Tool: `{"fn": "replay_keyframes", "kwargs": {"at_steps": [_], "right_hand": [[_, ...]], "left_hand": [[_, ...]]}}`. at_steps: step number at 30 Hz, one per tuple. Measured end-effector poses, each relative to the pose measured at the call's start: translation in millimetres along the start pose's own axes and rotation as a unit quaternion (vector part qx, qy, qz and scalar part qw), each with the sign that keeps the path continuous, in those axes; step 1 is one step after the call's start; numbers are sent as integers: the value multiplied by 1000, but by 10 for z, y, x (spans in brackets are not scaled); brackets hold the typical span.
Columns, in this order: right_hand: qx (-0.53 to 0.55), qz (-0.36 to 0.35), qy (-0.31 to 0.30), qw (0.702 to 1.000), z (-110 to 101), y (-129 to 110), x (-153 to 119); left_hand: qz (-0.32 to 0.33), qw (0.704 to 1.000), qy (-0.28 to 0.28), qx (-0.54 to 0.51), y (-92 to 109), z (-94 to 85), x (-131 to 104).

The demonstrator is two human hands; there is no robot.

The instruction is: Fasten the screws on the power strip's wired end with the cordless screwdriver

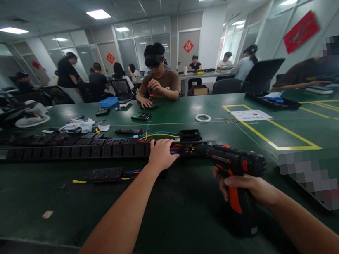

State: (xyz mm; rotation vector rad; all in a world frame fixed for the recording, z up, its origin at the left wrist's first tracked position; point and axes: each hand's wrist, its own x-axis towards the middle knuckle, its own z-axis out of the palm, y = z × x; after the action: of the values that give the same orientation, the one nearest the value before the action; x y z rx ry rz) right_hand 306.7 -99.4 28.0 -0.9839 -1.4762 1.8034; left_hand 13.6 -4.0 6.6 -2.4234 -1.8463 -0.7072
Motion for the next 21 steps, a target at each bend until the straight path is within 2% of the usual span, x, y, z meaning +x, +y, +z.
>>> {"fn": "replay_keyframes", "kwargs": {"at_steps": [21], "right_hand": [[-10,9,16,1000,47,-2,4]], "left_hand": [[0,1000,0,5,-10,5,-8]]}}
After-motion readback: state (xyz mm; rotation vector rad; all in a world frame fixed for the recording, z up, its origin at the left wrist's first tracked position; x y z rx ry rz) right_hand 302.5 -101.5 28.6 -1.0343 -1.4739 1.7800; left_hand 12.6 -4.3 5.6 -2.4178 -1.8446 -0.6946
